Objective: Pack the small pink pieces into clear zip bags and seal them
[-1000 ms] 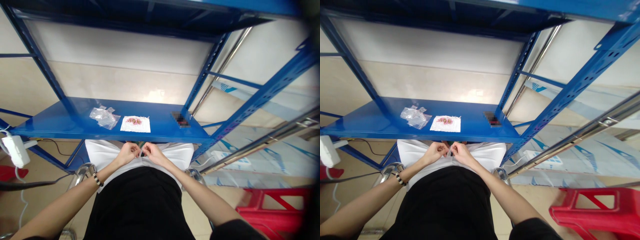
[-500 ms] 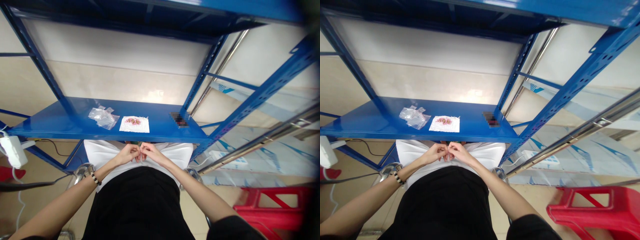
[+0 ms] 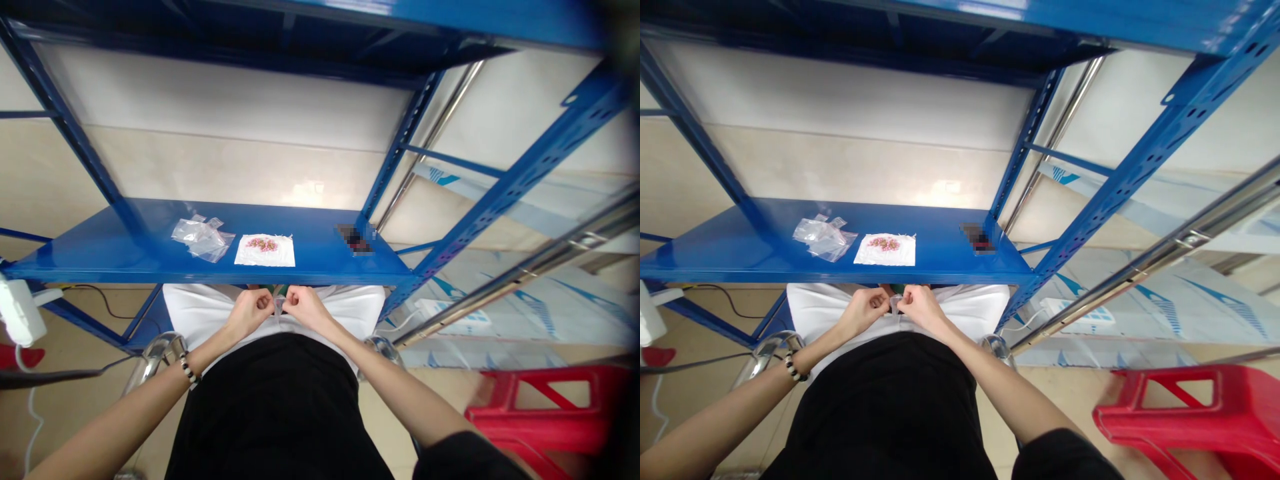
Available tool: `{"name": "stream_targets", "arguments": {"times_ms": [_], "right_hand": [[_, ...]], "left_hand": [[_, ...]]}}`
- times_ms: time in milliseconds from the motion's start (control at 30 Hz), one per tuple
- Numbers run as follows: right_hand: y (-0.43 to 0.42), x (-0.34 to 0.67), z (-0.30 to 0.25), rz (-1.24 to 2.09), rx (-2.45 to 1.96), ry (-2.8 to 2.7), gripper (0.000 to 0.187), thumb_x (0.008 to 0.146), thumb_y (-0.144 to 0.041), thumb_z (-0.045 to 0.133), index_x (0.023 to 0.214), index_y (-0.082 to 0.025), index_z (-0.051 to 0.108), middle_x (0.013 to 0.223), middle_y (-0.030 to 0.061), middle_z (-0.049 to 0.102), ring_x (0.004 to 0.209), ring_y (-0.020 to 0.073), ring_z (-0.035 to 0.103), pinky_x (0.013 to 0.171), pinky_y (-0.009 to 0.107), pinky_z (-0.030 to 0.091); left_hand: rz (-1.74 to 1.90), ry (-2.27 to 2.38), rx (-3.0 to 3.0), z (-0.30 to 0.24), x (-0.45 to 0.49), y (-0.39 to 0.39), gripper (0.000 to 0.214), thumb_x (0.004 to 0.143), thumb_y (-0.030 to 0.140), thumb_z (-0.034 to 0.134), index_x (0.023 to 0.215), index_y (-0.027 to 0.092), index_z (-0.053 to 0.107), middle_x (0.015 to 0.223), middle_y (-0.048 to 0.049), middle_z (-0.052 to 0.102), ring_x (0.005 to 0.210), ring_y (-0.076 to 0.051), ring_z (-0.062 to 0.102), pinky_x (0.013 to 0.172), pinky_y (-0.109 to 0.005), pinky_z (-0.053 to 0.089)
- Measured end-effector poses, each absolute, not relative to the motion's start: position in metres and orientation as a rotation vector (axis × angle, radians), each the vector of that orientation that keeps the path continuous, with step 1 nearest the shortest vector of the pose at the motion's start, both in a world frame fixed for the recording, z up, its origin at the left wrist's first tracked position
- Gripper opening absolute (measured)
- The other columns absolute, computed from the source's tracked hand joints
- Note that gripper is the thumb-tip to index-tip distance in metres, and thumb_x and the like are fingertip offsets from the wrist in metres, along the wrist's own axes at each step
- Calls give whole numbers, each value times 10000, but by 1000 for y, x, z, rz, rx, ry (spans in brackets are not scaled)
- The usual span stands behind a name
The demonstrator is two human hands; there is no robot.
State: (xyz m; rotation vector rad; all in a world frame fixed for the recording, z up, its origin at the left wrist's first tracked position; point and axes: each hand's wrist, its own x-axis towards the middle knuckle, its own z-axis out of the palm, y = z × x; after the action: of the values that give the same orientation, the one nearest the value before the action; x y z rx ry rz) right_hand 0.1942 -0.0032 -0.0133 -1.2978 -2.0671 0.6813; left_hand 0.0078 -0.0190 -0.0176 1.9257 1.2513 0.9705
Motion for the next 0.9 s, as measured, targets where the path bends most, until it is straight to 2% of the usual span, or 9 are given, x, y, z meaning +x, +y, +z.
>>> {"name": "stream_targets", "arguments": {"times_ms": [67,133,200,367,500,567,633,733,900], "right_hand": [[-4,194,-15,719,-1263,-2033,60,747,-217,626,753,-192,572,636,-21,601,595,131,561,556,224,370],[-6,192,-18,861,-1240,-1994,181,763,-207,621,940,-209,584,684,-27,624,562,122,583,534,214,407],[-8,190,-23,1039,-1253,-1959,271,778,-193,601,1047,-212,565,709,-26,637,489,100,580,475,193,413],[-9,195,-17,1300,-1231,-1844,234,765,-158,539,992,-175,588,737,7,657,477,110,627,396,158,425],[-10,210,8,1493,-1021,-1748,329,744,-171,541,1071,-158,578,824,50,695,567,157,680,367,155,412],[-9,216,19,1563,-925,-1697,353,758,-193,564,1108,-153,571,888,75,706,592,160,686,353,142,368],[-9,218,27,1586,-899,-1641,357,772,-231,605,1116,-144,571,904,86,703,586,152,679,342,135,326],[-7,218,29,1608,-897,-1592,367,769,-254,648,1111,-142,579,886,80,692,586,145,667,342,137,310],[-5,219,29,1640,-860,-1554,431,729,-181,637,1150,-175,549,964,84,686,629,159,683,371,152,361]], "left_hand": [[1016,1266,1991,-16,11,-22,152,791,232,573,674,163,643,602,0,630,551,-124,531,557,-213,376],[1031,1269,2030,-17,16,-28,138,789,215,570,681,164,639,601,4,618,548,-122,517,562,-215,367],[1035,1285,2046,-18,19,-35,128,789,201,565,683,164,627,602,5,607,549,-124,520,570,-218,370],[1037,1291,1970,-12,16,-47,160,853,260,547,744,179,633,668,-12,647,611,-150,584,622,-232,420],[1133,1285,1775,-1,5,-38,238,911,400,518,976,198,626,858,-40,686,777,-178,643,704,-254,476],[1116,1235,1555,2,0,-30,354,892,467,544,1109,190,576,948,-68,679,839,-199,660,681,-273,507],[988,1073,1307,2,-1,-24,453,868,515,569,1159,168,543,969,-98,673,851,-229,681,613,-284,523],[884,835,1078,-2,2,-22,448,823,491,657,1075,128,581,907,-115,681,813,-236,701,577,-262,516],[1011,850,1036,-10,2,-19,380,778,450,731,888,99,637,784,-99,693,667,-162,671,589,-236,503]]}}
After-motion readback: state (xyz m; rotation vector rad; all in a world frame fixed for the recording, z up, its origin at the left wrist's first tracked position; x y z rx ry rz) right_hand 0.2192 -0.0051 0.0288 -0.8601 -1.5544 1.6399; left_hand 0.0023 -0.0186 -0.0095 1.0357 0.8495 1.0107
